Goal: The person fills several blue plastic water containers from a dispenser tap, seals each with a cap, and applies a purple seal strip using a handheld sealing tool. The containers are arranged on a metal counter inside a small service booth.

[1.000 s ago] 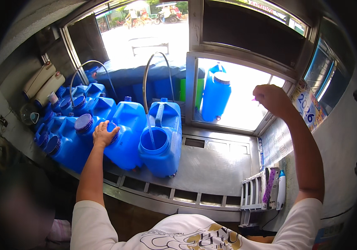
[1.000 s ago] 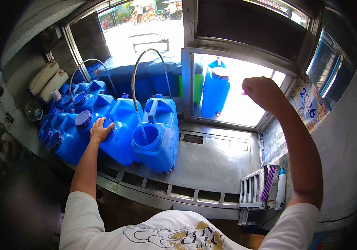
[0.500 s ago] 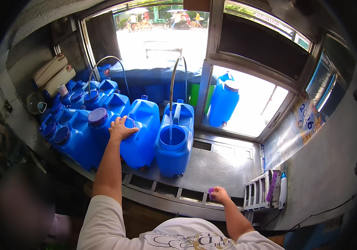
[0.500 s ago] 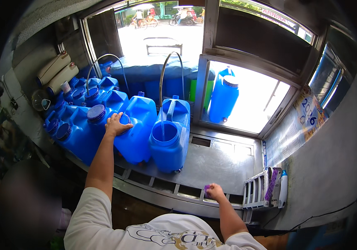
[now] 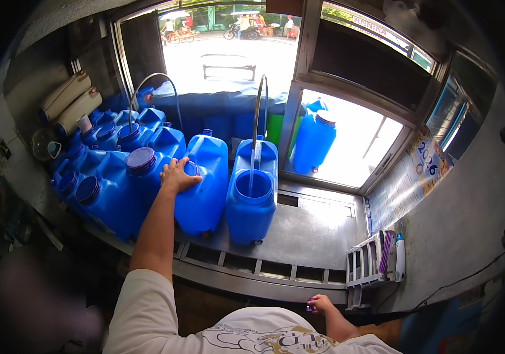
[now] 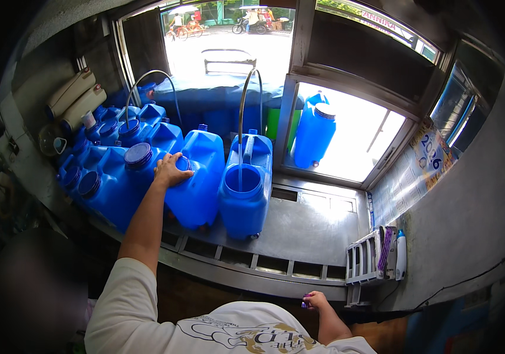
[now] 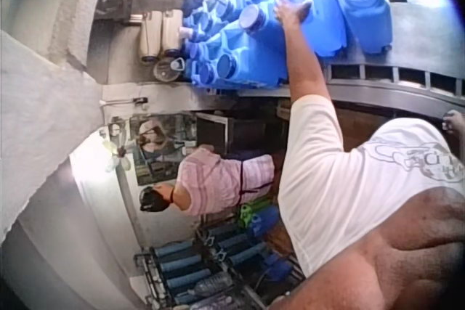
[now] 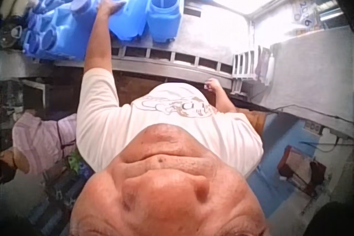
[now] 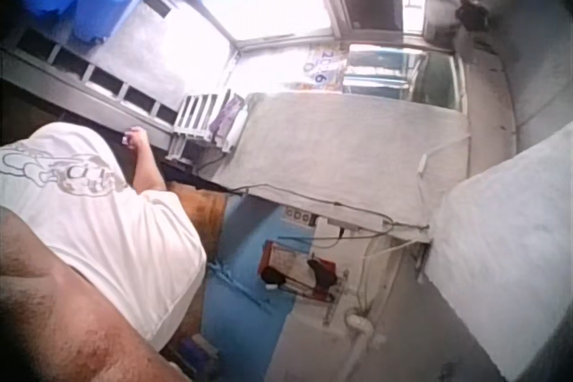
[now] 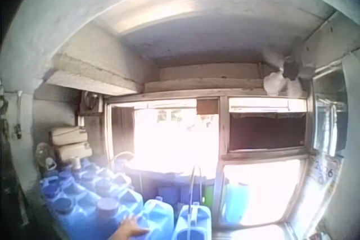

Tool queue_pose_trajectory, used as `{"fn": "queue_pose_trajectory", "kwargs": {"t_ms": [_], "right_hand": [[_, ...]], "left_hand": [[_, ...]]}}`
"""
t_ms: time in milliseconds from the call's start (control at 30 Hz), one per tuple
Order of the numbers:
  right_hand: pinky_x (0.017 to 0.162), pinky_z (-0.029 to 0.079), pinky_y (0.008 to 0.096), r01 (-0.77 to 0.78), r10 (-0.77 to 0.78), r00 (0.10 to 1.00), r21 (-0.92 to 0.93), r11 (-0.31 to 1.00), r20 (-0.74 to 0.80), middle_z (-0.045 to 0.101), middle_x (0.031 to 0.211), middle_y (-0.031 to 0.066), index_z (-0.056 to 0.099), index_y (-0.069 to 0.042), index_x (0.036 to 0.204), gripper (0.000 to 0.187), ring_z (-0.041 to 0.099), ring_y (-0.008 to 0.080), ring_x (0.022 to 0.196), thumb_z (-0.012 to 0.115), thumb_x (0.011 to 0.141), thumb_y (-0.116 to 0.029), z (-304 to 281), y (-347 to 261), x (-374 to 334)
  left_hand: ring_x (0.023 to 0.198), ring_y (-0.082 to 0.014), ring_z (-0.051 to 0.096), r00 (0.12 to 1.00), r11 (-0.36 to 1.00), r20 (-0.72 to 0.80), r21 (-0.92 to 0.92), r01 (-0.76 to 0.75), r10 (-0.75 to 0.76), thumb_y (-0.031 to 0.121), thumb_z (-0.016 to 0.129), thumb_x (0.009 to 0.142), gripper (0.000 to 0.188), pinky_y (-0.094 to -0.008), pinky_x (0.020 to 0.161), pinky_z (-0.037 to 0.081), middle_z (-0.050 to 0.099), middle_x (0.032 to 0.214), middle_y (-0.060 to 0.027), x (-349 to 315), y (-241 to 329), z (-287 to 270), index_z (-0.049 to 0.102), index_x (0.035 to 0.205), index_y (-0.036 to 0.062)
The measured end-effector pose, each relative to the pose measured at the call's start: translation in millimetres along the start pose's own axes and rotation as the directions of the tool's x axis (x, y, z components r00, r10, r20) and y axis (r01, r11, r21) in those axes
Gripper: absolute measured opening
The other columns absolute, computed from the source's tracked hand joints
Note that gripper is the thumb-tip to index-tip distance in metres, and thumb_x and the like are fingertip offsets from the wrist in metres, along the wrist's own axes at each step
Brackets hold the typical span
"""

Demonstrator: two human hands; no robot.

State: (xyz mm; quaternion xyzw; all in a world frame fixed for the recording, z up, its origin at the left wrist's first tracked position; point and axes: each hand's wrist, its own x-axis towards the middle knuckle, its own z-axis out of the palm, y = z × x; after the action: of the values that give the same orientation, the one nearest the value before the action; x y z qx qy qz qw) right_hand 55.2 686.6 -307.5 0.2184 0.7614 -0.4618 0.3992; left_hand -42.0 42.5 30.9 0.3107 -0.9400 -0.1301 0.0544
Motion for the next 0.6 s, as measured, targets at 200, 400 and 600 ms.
{"fn": "queue_pose_trajectory", "kwargs": {"t_ms": [200, 400, 600], "right_hand": [[0.050, 0.053, 0.0297, 0.140, -0.133, 0.987, -0.078, 0.987, 0.091, 0.065, 0.072, 0.0041, 0.062, -0.008, 0.091, 0.022, 0.061, 0.0123, 0.058, 0.081, 0.079, -0.009, 31.8, -45.7, 10.6], [0.076, 0.055, 0.0366, 0.256, -0.271, 0.960, -0.628, 0.735, 0.073, 0.074, 0.089, 0.0107, 0.073, -0.008, 0.091, 0.034, 0.070, 0.0230, 0.081, 0.085, 0.069, -0.031, 20.3, -37.5, 23.0], [0.079, 0.055, 0.0368, 0.187, -0.233, 0.971, -0.753, 0.630, 0.047, 0.074, 0.095, 0.0114, 0.073, -0.011, 0.093, 0.033, 0.070, 0.0260, 0.089, 0.082, 0.071, -0.033, -14.2, -51.6, 33.4]], "left_hand": [[0.142, -0.0380, 0.031, 0.999, 1.000, 0.028, -0.002, -0.017, 0.017, 0.061, 0.078, 0.062, 0.096, -0.0519, 0.113, 0.031, 0.036, 0.153, -0.0140, -0.7, -1.4, -5.0, 0.046, 0.146, 0.0273], [0.144, -0.0376, 0.029, 0.997, 0.999, 0.056, 0.018, -0.047, 0.046, 0.061, 0.079, 0.061, 0.101, -0.0532, 0.114, 0.029, 0.033, 0.155, -0.0150, 2.8, -4.4, -2.0, 0.041, 0.149, 0.0282], [0.142, -0.0384, 0.032, 0.998, 0.998, 0.035, 0.011, 0.055, -0.056, 0.086, 0.063, 0.063, 0.113, -0.0536, 0.114, 0.028, 0.036, 0.153, -0.0160, 5.6, 5.4, -2.4, 0.038, 0.150, 0.0181]]}}
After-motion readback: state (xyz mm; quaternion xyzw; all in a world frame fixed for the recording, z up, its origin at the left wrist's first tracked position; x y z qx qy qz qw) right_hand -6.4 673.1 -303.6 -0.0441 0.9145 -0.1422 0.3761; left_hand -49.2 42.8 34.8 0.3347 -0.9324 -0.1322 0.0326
